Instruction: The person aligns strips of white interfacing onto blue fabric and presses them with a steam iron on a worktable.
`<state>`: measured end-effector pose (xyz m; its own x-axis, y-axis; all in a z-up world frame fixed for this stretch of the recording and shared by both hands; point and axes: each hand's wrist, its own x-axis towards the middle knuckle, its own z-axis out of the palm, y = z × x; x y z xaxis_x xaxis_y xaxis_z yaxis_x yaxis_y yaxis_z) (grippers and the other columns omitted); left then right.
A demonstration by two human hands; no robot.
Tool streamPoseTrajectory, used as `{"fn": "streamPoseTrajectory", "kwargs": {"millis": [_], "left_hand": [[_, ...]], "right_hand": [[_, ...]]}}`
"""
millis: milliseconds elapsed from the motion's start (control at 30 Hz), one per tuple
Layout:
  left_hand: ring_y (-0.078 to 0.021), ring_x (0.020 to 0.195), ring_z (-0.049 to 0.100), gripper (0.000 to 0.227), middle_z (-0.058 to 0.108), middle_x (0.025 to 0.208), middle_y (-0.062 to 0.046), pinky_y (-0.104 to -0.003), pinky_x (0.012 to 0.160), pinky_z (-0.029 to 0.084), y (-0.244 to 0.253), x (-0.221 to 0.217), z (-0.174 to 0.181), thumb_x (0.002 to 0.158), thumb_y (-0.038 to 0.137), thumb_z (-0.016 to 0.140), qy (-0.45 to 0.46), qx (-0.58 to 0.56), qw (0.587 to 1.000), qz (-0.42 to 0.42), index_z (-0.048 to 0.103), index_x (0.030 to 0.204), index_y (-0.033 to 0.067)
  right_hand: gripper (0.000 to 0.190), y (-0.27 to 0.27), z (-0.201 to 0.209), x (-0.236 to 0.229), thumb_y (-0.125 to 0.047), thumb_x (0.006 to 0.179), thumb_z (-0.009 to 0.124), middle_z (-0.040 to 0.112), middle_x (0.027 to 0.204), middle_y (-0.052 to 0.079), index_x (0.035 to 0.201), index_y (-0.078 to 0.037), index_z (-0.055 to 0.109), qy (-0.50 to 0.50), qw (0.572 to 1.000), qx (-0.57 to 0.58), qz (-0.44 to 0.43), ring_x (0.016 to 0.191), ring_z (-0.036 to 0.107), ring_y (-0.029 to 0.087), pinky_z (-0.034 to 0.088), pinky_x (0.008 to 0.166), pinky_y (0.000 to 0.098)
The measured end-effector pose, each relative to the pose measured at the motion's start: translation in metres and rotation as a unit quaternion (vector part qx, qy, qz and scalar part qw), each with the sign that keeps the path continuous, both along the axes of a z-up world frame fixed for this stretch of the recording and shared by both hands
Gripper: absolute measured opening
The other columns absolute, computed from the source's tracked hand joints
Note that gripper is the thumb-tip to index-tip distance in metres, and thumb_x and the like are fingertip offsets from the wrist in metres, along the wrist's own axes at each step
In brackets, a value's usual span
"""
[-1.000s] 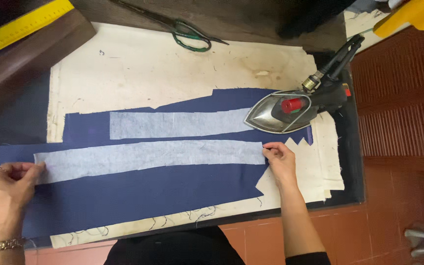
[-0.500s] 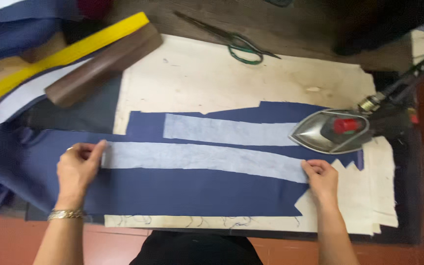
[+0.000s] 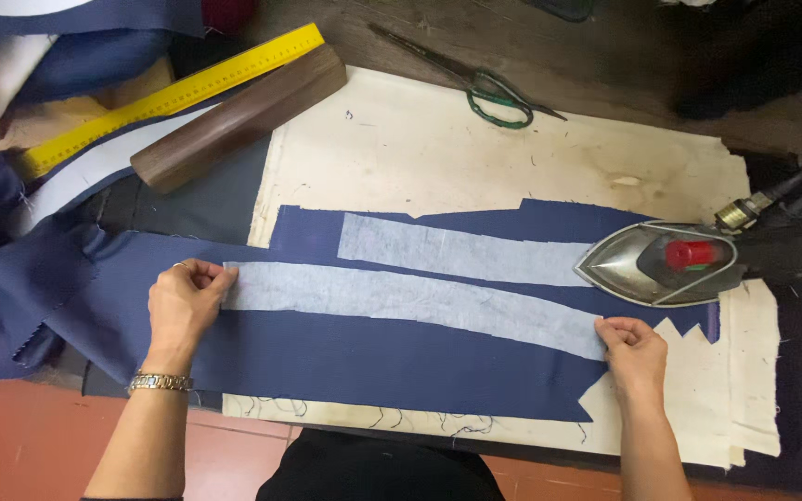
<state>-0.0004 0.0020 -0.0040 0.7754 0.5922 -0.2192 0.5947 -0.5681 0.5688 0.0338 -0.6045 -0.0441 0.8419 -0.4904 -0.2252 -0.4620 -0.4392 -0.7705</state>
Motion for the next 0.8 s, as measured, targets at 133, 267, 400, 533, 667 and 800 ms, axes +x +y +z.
{"fn": "streamPoseTrajectory", "kwargs": {"millis": [133,267,400,533,667,800], "left_hand": [[-0.0352,0.067,0.067,0.019,0.065,0.064,-0.008,-0.043,0.062,0.049,-0.003,0.001,0.005,0.076,0.029,0.080,-0.005,0.003,1.000,0.007,0.075,0.081,0.0115],[-0.0402,0.069,0.066,0.022,0.065,0.066,-0.012,-0.048,0.064,0.048,-0.001,0.001,0.003,0.079,0.031,0.080,-0.013,0.002,1.000,-0.001,0.074,0.082,0.0098],[-0.0427,0.071,0.065,0.022,0.066,0.068,-0.015,-0.050,0.064,0.047,0.004,0.004,0.001,0.080,0.030,0.079,-0.013,0.009,1.000,-0.010,0.074,0.085,0.0090],[-0.0355,0.066,0.066,0.020,0.065,0.065,-0.009,-0.044,0.063,0.048,0.007,0.009,0.000,0.081,0.032,0.079,-0.020,0.014,1.000,-0.004,0.074,0.082,0.0119],[-0.0228,0.072,0.065,0.023,0.067,0.073,0.001,-0.039,0.066,0.046,0.012,0.011,-0.005,0.083,0.046,0.069,0.075,0.042,0.996,-0.016,0.074,0.088,0.0232],[-0.0256,0.076,0.069,0.030,0.072,0.080,-0.005,-0.041,0.062,0.047,0.032,0.002,-0.035,0.091,0.049,0.069,0.065,0.078,0.992,-0.073,0.076,0.094,0.0199]], "right_hand": [[0.017,0.012,0.017,-0.002,-0.014,0.082,0.074,0.060,0.065,0.005,0.094,-0.004,0.067,0.010,1.000,-0.010,-0.007,0.049,0.051,0.011,0.037,0.044,0.0231],[0.016,0.016,0.022,-0.001,-0.011,0.081,0.073,0.059,0.065,0.005,0.094,-0.002,0.067,0.007,1.000,-0.005,-0.012,0.050,0.051,0.012,0.038,0.046,0.0225],[0.016,0.011,0.012,-0.002,-0.011,0.081,0.073,0.057,0.064,0.004,0.093,-0.002,0.066,-0.001,1.000,0.004,-0.007,0.050,0.050,0.010,0.037,0.047,0.0201],[0.015,0.022,0.027,-0.003,-0.012,0.081,0.073,0.059,0.065,0.004,0.092,-0.004,0.067,0.014,1.000,0.000,-0.017,0.050,0.052,0.011,0.039,0.045,0.0225],[0.013,0.025,0.036,-0.002,-0.019,0.083,0.073,0.054,0.064,0.001,0.085,-0.009,0.066,0.031,0.999,0.028,-0.015,0.058,0.047,0.008,0.038,0.053,0.0222],[0.015,0.009,0.012,-0.001,-0.021,0.081,0.075,0.060,0.063,0.003,0.086,-0.009,0.068,0.008,1.000,-0.001,0.005,0.052,0.050,0.010,0.038,0.049,0.0234]]}}
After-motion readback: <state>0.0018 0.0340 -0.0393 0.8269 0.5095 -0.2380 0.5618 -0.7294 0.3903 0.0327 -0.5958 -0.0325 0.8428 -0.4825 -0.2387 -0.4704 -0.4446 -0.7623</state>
